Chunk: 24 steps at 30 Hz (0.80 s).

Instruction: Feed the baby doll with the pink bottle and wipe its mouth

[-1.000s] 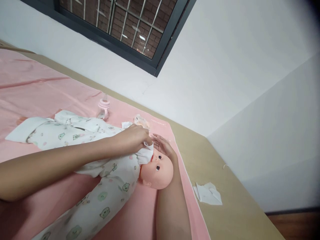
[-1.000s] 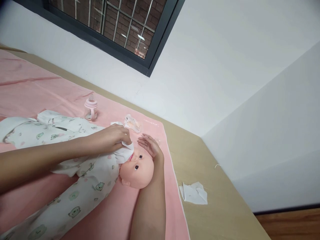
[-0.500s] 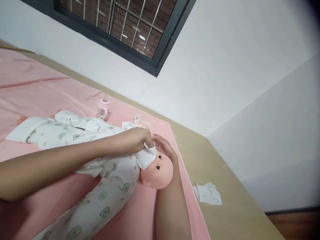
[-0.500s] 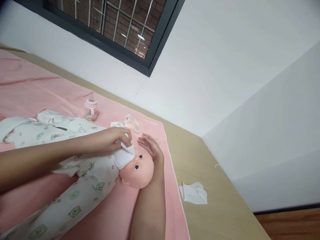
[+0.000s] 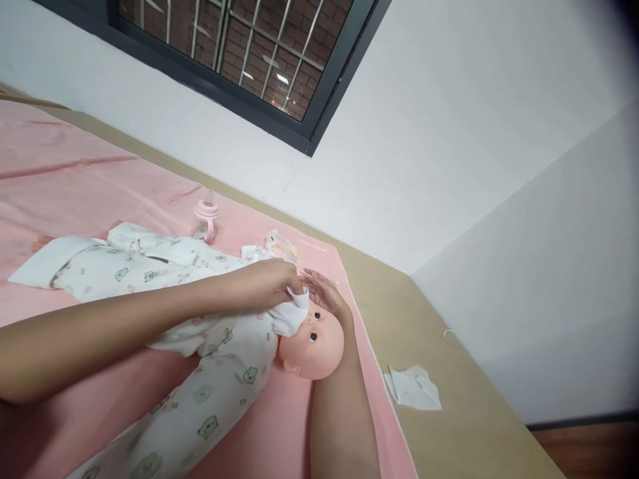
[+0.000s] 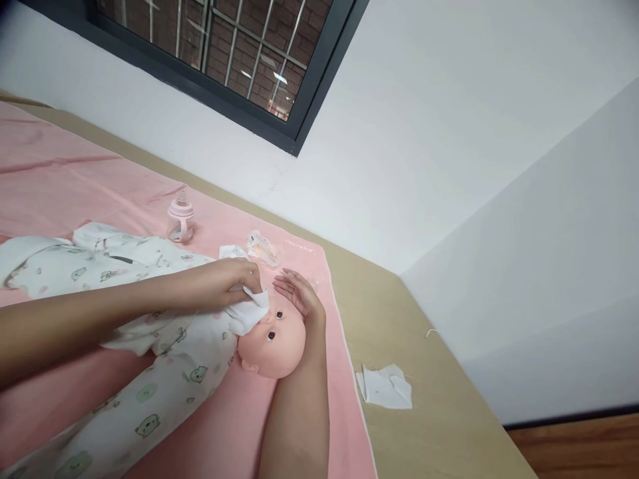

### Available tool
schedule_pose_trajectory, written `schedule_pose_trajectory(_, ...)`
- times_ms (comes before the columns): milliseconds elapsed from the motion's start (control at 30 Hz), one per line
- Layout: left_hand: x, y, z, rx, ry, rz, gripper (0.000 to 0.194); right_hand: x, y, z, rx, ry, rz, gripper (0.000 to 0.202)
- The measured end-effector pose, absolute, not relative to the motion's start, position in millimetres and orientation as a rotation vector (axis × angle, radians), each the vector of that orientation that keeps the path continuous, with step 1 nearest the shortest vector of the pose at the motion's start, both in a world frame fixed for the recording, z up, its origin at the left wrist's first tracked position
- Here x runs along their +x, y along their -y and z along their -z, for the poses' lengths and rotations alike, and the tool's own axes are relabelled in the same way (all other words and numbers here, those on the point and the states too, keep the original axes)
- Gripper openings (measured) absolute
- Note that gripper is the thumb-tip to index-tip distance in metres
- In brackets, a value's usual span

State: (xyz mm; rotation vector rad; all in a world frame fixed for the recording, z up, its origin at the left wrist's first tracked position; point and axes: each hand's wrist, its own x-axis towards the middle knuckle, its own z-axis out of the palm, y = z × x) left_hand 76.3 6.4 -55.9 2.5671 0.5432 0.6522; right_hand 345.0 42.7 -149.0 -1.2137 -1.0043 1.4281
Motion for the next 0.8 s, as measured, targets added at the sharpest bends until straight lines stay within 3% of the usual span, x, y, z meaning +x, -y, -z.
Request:
schedule_pose_trajectory(233,64,-13,48,2.51,-0.558,-0.887,0.022,361,-31,132,-1.09,1.057,-1.353,0.044)
schedule_pose_trajectory(400,47,-17,29,2.44,-0.678,-0.975,0.022,367,-10,85,-1.137,1.225,-1.125,0.043)
schedule_pose_trajectory(600,35,-11,16,2.443,-0.71,-1.007,0.022,297,26,1,-1.495,1.78,-0.733,0.042)
schedule_pose_trajectory(800,27,-6,9,2.45,-0.685,-1.092,0.023,223,57,-25,-1.251,2.111,-0.5,0.036)
